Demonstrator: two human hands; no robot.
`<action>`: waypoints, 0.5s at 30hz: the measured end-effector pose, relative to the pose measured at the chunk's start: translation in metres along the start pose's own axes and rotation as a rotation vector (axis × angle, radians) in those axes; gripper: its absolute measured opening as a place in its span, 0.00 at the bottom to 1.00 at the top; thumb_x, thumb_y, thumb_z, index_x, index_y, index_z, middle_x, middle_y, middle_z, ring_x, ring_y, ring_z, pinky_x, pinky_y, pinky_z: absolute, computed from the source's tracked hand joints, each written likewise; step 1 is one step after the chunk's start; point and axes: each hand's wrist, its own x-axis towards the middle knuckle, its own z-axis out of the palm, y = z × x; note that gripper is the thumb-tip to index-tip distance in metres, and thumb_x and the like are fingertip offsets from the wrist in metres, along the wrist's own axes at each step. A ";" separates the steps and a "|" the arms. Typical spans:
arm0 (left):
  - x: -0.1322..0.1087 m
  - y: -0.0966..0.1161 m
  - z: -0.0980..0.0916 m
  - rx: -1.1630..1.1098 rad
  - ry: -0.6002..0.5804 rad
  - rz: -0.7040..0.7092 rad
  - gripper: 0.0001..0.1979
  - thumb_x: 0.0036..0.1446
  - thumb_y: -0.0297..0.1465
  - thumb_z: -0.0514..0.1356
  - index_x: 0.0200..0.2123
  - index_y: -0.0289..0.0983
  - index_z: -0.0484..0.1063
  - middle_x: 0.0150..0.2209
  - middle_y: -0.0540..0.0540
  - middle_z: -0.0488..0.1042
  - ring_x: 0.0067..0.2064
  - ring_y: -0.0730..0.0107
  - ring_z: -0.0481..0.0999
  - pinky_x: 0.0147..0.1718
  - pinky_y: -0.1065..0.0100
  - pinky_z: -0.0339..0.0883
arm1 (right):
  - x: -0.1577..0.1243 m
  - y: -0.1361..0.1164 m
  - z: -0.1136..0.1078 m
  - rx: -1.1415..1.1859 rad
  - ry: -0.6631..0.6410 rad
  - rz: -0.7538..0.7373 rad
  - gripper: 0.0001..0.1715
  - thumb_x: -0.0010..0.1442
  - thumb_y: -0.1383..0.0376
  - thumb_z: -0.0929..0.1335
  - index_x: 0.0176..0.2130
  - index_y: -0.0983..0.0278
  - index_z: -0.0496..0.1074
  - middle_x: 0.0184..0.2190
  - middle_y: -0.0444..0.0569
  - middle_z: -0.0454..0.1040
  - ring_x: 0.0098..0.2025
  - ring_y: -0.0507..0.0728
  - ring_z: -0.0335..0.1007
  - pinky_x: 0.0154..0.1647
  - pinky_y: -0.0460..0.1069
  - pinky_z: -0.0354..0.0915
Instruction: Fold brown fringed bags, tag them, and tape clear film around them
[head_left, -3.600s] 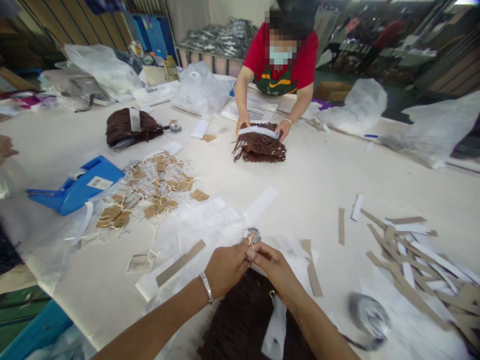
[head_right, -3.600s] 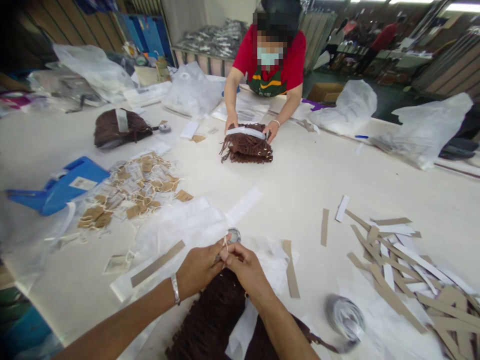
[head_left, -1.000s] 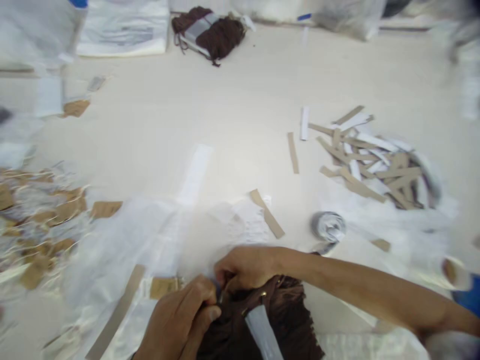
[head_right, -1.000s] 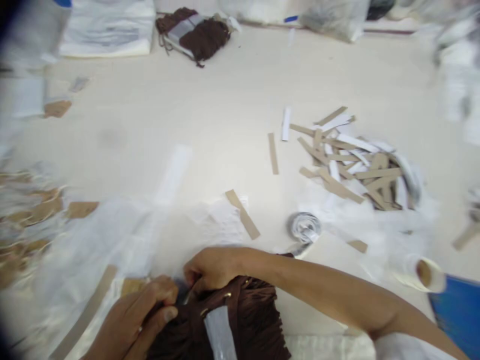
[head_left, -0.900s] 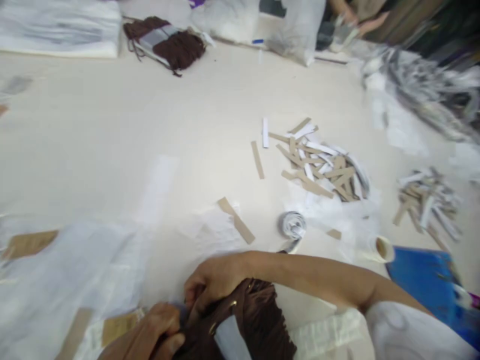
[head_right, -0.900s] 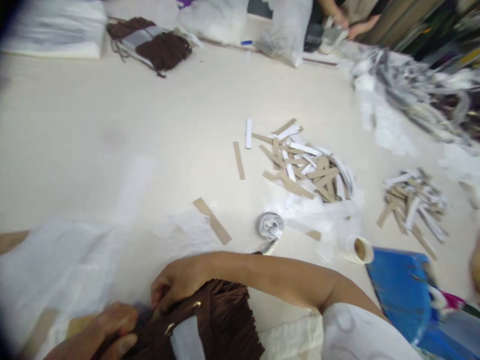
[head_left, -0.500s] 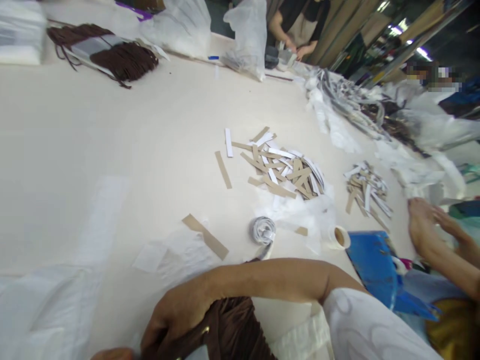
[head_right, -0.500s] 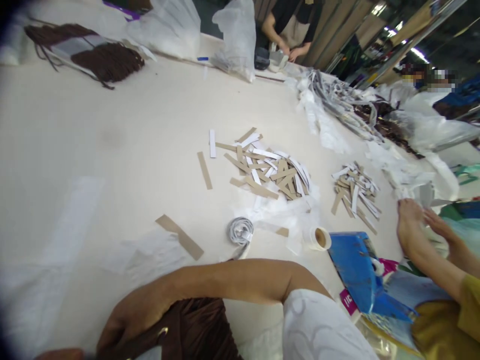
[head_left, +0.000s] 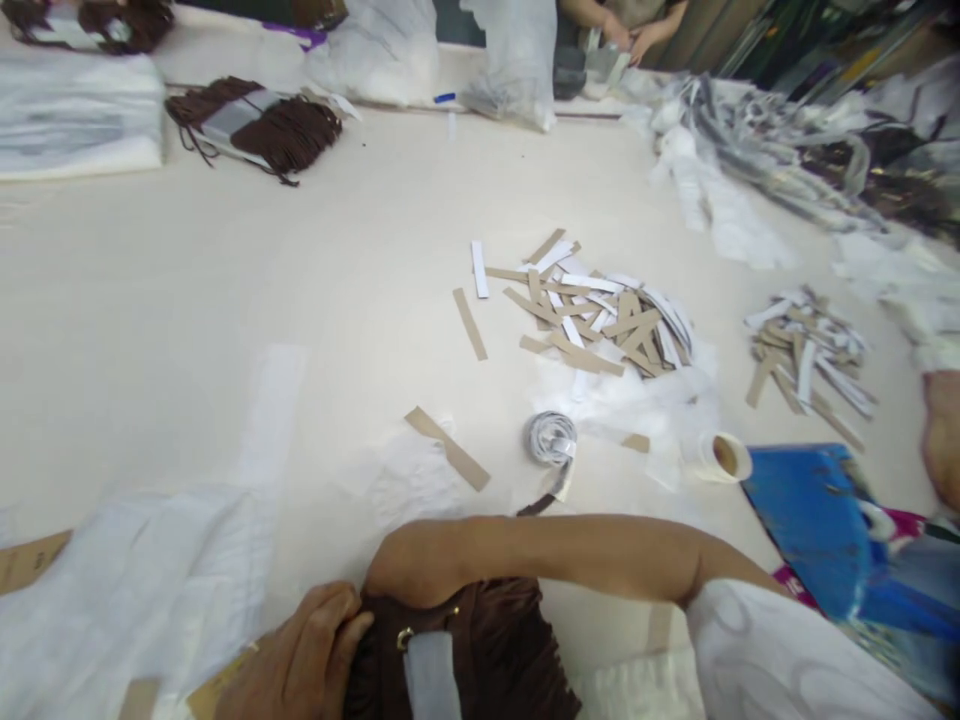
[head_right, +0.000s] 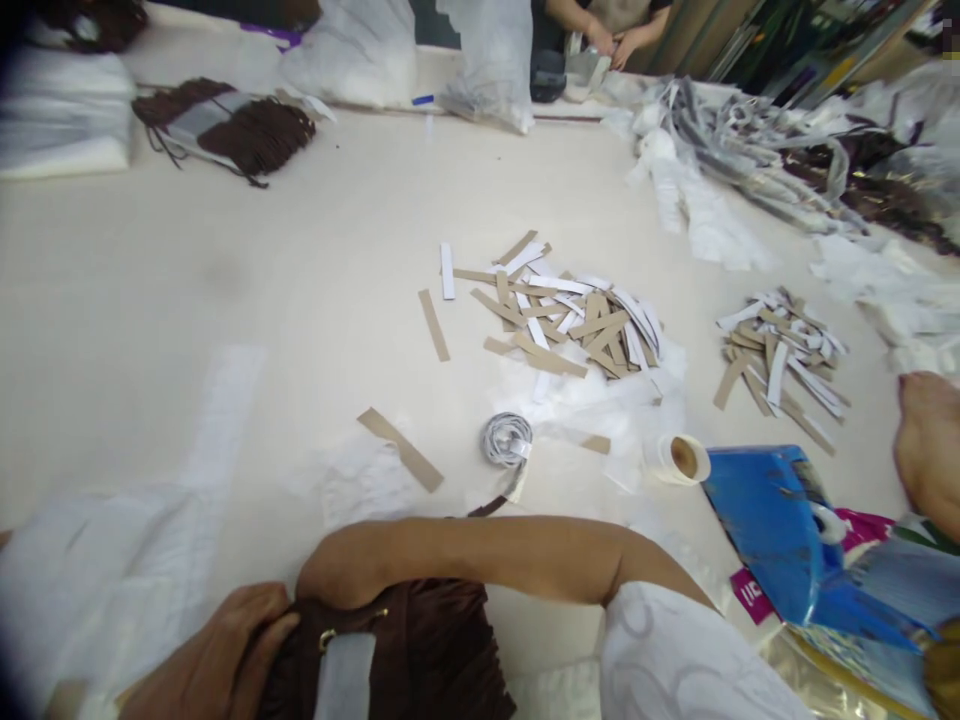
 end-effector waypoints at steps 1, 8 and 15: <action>-0.002 -0.001 0.001 0.014 -0.005 -0.021 0.11 0.67 0.38 0.47 0.42 0.42 0.65 0.37 0.49 0.77 0.33 0.69 0.80 0.30 0.71 0.72 | -0.018 -0.004 -0.011 -0.048 0.050 0.018 0.06 0.53 0.70 0.69 0.25 0.63 0.71 0.23 0.41 0.72 0.28 0.51 0.65 0.28 0.44 0.56; 0.008 -0.006 -0.017 0.000 -0.222 -0.100 0.12 0.66 0.36 0.47 0.45 0.43 0.69 0.40 0.48 0.76 0.37 0.67 0.77 0.36 0.67 0.72 | -0.170 0.036 -0.036 -0.330 1.162 0.834 0.20 0.62 0.50 0.63 0.43 0.63 0.69 0.34 0.49 0.75 0.32 0.56 0.70 0.32 0.48 0.58; 0.057 0.009 -0.029 -0.391 -0.409 -0.101 0.13 0.67 0.34 0.47 0.48 0.43 0.69 0.46 0.47 0.74 0.48 0.67 0.73 0.49 0.65 0.66 | -0.195 0.079 -0.005 -0.132 0.937 1.024 0.19 0.59 0.49 0.64 0.39 0.62 0.66 0.26 0.47 0.72 0.27 0.57 0.69 0.28 0.48 0.59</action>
